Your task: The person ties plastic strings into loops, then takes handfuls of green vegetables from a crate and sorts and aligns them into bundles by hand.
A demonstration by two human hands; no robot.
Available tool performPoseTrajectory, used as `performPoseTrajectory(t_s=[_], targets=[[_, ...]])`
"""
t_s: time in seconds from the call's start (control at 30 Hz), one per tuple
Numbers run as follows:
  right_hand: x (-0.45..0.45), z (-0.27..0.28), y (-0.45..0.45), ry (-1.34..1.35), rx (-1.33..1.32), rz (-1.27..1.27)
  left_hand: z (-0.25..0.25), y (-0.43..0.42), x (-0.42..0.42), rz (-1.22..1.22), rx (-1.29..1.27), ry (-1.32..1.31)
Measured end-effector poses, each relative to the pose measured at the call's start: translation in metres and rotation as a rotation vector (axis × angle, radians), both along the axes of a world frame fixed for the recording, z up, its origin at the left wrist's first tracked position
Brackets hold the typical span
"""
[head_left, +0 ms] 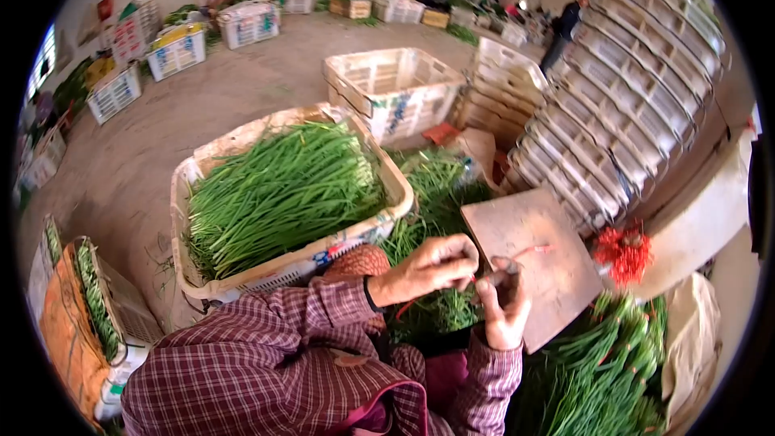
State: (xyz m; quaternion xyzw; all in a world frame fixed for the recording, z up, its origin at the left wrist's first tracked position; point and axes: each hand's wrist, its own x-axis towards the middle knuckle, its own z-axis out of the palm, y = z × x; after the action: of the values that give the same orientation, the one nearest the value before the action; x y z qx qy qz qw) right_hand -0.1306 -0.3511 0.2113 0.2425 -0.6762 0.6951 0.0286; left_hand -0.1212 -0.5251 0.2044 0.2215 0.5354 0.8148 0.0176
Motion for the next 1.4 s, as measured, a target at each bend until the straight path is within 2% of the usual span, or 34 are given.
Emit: performPoseTrajectory(t_s=[0.1, 0.13, 0.2, 0.4, 0.5, 0.57, 0.6, 0.67, 0.7, 1.07, 1.17, 1.2, 1.23, 1.3, 1.4], targets=[[-0.002, -0.006, 0.006, -0.025, -0.044, -0.004, 0.001, -0.005, 0.0, -0.081, -0.074, -0.093], [-0.003, -0.006, 0.006, -0.024, -0.098, 0.003, 0.0, -0.005, -0.002, -0.073, -0.176, -0.026], [-0.001, -0.005, 0.006, -0.084, -0.151, 0.014, -0.008, 0.0, -0.003, -0.078, -0.19, 0.044], [0.0, -0.01, 0.009, -0.135, -0.148, 0.039, 0.002, 0.004, 0.002, 0.036, -0.354, 0.041], [0.001, -0.012, 0.01, -0.109, -0.124, 0.028, -0.004, 0.01, 0.002, 0.067, -0.326, 0.083], [0.001, -0.014, 0.01, -0.098, -0.114, 0.024, -0.007, 0.01, 0.002, -0.067, -0.066, -0.173], [0.001, -0.016, 0.011, -0.085, -0.104, 0.027, -0.008, 0.01, 0.001, -0.073, -0.067, -0.173], [0.0, -0.02, 0.012, -0.069, -0.106, 0.018, -0.008, 0.01, -0.001, -0.151, 0.151, -0.29], [0.0, -0.021, 0.014, -0.05, -0.068, -0.017, -0.012, 0.009, -0.002, -0.178, 0.174, -0.283], [0.009, -0.006, 0.012, -0.092, -0.013, -0.098, -0.01, 0.014, 0.003, -0.146, -0.01, -0.212], [0.005, -0.014, 0.012, 0.017, 0.02, -0.121, -0.002, 0.017, 0.009, -0.008, -0.22, -0.048], [0.004, -0.015, 0.013, 0.085, 0.059, -0.154, -0.011, 0.022, 0.006, 0.145, -0.305, 0.106], [0.006, -0.011, 0.016, 0.095, 0.124, -0.165, -0.014, 0.02, 0.007, 0.188, -0.401, 0.139], [0.012, 0.0, 0.017, 0.145, 0.188, -0.22, -0.014, 0.024, 0.007, 0.341, -0.461, 0.232], [0.016, -0.001, 0.016, 0.321, 0.238, -0.366, -0.014, 0.03, 0.007, 0.368, -0.449, 0.274]])
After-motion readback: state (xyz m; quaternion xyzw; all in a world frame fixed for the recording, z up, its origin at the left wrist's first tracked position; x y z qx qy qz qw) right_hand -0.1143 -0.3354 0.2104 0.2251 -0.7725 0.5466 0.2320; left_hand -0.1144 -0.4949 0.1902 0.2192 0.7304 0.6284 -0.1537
